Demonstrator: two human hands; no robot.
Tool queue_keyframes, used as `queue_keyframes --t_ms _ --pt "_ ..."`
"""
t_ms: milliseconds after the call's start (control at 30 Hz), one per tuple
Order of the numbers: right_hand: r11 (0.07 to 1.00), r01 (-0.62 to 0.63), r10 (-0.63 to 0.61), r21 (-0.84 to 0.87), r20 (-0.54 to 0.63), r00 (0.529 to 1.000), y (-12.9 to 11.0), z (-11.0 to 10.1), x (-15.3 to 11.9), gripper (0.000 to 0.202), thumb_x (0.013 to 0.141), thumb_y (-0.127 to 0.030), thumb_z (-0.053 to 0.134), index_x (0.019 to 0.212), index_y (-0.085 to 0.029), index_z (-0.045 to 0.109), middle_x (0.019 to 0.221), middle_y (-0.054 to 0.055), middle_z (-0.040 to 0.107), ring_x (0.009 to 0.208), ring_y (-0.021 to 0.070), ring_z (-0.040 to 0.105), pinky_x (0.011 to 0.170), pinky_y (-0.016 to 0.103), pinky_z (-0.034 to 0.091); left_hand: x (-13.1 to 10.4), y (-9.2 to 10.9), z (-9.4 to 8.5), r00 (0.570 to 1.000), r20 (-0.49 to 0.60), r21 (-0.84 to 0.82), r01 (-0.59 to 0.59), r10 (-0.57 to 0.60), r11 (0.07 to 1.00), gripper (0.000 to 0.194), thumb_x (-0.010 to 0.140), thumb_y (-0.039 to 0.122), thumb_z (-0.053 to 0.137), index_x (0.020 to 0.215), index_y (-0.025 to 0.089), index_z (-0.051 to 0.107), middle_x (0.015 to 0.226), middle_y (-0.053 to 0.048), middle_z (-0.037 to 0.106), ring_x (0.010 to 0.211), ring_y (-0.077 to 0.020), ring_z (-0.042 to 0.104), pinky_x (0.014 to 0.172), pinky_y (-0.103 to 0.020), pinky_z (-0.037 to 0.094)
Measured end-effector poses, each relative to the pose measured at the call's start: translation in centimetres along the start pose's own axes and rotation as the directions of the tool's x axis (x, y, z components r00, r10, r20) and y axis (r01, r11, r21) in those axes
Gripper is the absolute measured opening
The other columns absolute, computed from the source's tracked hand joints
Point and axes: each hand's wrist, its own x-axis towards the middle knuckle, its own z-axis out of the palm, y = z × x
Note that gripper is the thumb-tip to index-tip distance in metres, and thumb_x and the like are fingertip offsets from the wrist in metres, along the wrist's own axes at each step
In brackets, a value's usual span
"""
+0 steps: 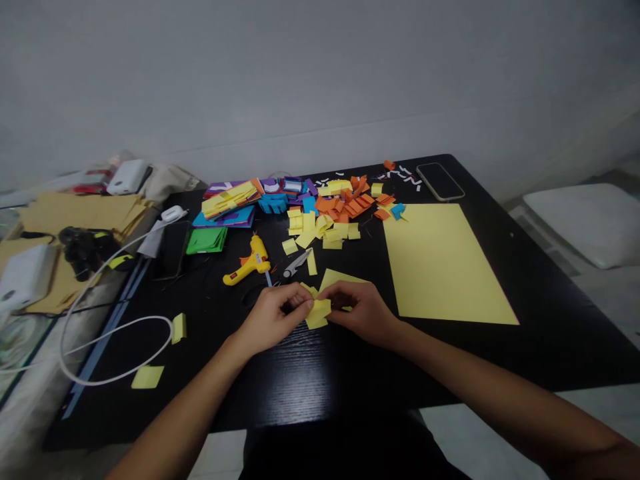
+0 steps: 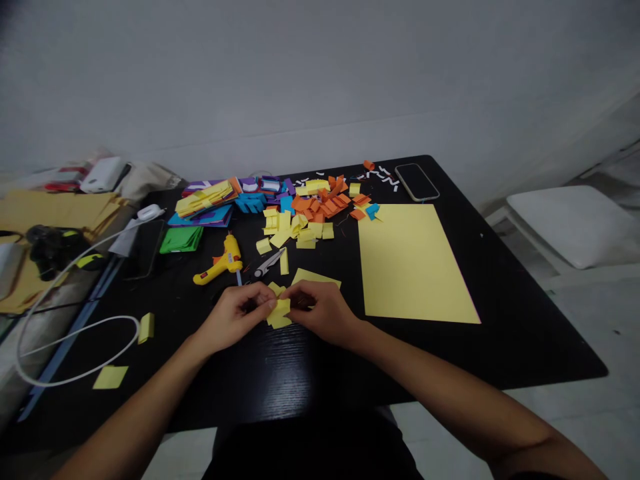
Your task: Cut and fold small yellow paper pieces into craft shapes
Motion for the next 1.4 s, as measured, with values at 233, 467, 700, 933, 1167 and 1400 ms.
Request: queue_keyframes --t_ms 233,467,700,933,1167,1400 --pt "0.999 0.031 -0.031 -0.022 0.023 0.999 -0.7 0.0 0.0 0.023 0.074 -0.011 0.07 0.095 -0.017 0.075 0.083 0.002 0.076 0.071 0.0138 0.07 0.069 0.024 0.056 -0.1 0.2 0.0 0.998 0.048 -0.021 0.048 -0.047 0.999 0.023 0.094 0.033 0.06 0.084 0.014 0.068 0.069 0.001 0.064 0.062 -0.0105 0.055 0.056 -0.019 0.04" --pt "0.998 0.043 -0.041 -0.049 0.041 0.998 -0.8 0.0 0.0 0.022 0.075 -0.009 0.069 0.095 -0.017 0.074 0.08 0.001 0.073 0.069 0.0126 0.067 0.067 0.023 0.055 0.0 0.0 0.2 0.998 0.046 -0.032 0.052 -0.05 0.998 0.023 0.095 0.033 0.059 0.084 0.014 0.067 0.069 0.001 0.063 0.063 -0.0106 0.054 0.056 -0.019 0.039" --pt "0.996 0.059 -0.057 -0.067 0.03 0.998 -0.7 0.0 0.0 0.023 0.072 -0.006 0.068 0.09 -0.018 0.075 0.085 0.002 0.071 0.07 0.012 0.066 0.066 0.023 0.053 0.0 0.3 0.2 0.995 0.09 -0.038 0.039 -0.036 0.999 0.024 0.095 0.031 0.058 0.082 0.014 0.069 0.07 0.001 0.063 0.063 -0.0098 0.053 0.058 -0.019 0.04" --pt "0.996 0.046 -0.043 -0.08 0.034 0.999 -1.1 0.1 -0.1 0.015 0.076 -0.013 0.073 0.09 -0.018 0.075 0.082 0.001 0.07 0.07 0.0121 0.067 0.065 0.023 0.054 0.0 0.3 0.1 0.992 0.109 -0.064 0.069 -0.062 0.996 0.024 0.094 0.032 0.06 0.082 0.014 0.07 0.069 0.001 0.062 0.062 -0.0099 0.052 0.056 -0.019 0.037" --pt "0.991 0.109 -0.103 -0.073 0.084 0.991 -1.0 0.1 -0.1 0.014 0.08 -0.016 0.073 0.092 -0.019 0.077 0.094 0.004 0.068 0.074 0.0127 0.068 0.067 0.025 0.056 0.0 0.2 0.1 0.978 0.203 -0.113 0.082 -0.058 0.99 0.024 0.094 0.033 0.062 0.083 0.014 0.072 0.069 0.001 0.06 0.062 -0.0102 0.05 0.058 -0.021 0.039" --pt "0.992 0.109 -0.105 -0.055 0.079 0.991 -0.9 0.1 -0.1 0.013 0.08 -0.016 0.073 0.092 -0.018 0.077 0.094 0.004 0.067 0.073 0.0121 0.068 0.067 0.024 0.056 0.0 0.3 0.0 0.978 0.2 -0.11 0.077 -0.054 0.991 0.025 0.095 0.033 0.06 0.085 0.014 0.071 0.073 0.0 0.062 0.066 -0.0112 0.053 0.062 -0.022 0.041"
